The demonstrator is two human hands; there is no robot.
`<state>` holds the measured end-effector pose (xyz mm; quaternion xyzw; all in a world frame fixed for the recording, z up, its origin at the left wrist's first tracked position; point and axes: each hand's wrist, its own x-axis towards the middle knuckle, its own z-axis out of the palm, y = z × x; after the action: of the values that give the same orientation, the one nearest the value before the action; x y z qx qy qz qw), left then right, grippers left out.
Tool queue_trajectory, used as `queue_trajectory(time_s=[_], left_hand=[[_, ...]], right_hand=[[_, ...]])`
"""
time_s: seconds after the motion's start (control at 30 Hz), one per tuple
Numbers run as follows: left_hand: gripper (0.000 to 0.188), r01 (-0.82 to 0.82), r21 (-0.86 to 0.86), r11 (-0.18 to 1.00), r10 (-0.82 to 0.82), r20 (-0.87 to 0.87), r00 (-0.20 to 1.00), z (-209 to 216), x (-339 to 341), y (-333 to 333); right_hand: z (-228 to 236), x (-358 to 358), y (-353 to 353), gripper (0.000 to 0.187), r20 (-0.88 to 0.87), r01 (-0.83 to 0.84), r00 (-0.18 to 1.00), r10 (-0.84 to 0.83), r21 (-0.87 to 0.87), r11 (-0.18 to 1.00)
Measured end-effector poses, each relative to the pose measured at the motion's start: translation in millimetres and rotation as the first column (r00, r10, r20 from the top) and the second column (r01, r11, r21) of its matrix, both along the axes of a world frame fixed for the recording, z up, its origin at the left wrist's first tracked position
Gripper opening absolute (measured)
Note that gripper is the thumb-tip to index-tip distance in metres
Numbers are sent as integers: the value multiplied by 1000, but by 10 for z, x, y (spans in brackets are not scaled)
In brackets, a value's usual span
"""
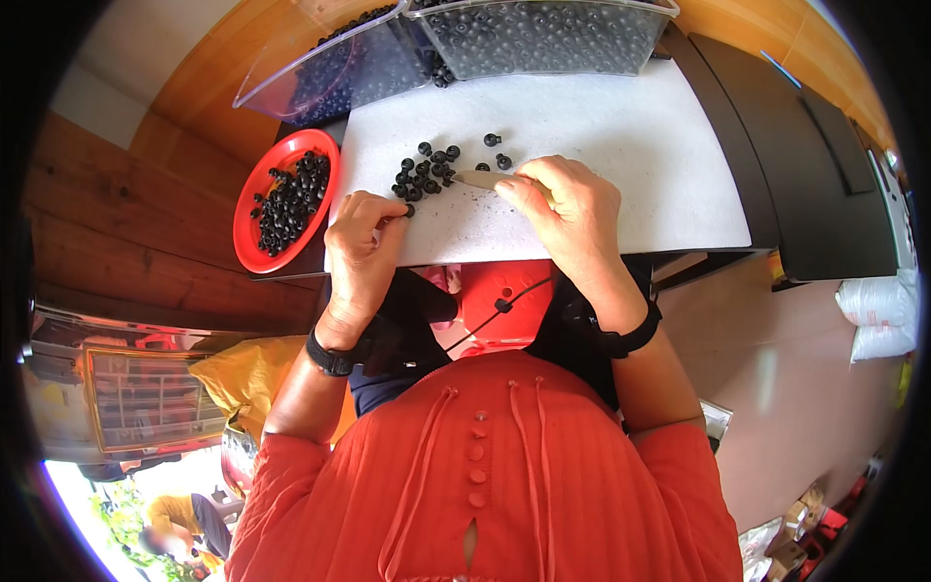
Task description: The recorder is sorting and cleaning small dark round objects, possibly berries or seeds, using a small blade.
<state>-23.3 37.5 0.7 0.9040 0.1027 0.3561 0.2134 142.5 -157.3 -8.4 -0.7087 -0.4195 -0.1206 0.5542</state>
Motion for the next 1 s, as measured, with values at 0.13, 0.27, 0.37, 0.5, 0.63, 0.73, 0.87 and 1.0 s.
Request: queue_trajectory(time_s=[0.13, 0.27, 0.37, 0.5, 0.63, 0.73, 0.87, 1.0], left_hand=[[14, -6, -78, 997, 9, 29, 1000, -17, -8, -18], [20, -31, -54, 998, 35, 63, 997, -42, 19, -38], [21, -34, -59, 998, 39, 86, 996, -84, 42, -20], [19, -13, -36, 999, 16, 66, 998, -100, 62, 36], [18, -11, -132, 991, 18, 56, 998, -62, 43, 13], [16, 8, -79, 997, 1, 108, 994, -106, 28, 10], [15, -27, -58, 998, 33, 102, 994, -144, 10, -22], [14, -51, -22, 998, 53, 79, 996, -122, 58, -20]], right_hand=[[13, -9, -13, 18, 6, 8, 1000, -8, 6, 1000], [11, -10, 3, 18, 37, 52, 998, -51, -34, 998], [17, 3, 8, 19, 58, 72, 996, -69, -53, 996], [-2, 14, 7, 20, 100, 98, 991, -89, -89, 991], [1, 10, 2, 19, 130, 91, 988, -80, -77, 993], [-8, 5, 4, 19, 141, 86, 987, -79, -45, 995], [-25, -19, 7, 20, 113, 89, 990, -80, -76, 993], [-3, 2, -2, 20, 134, 83, 988, -74, -68, 994]])
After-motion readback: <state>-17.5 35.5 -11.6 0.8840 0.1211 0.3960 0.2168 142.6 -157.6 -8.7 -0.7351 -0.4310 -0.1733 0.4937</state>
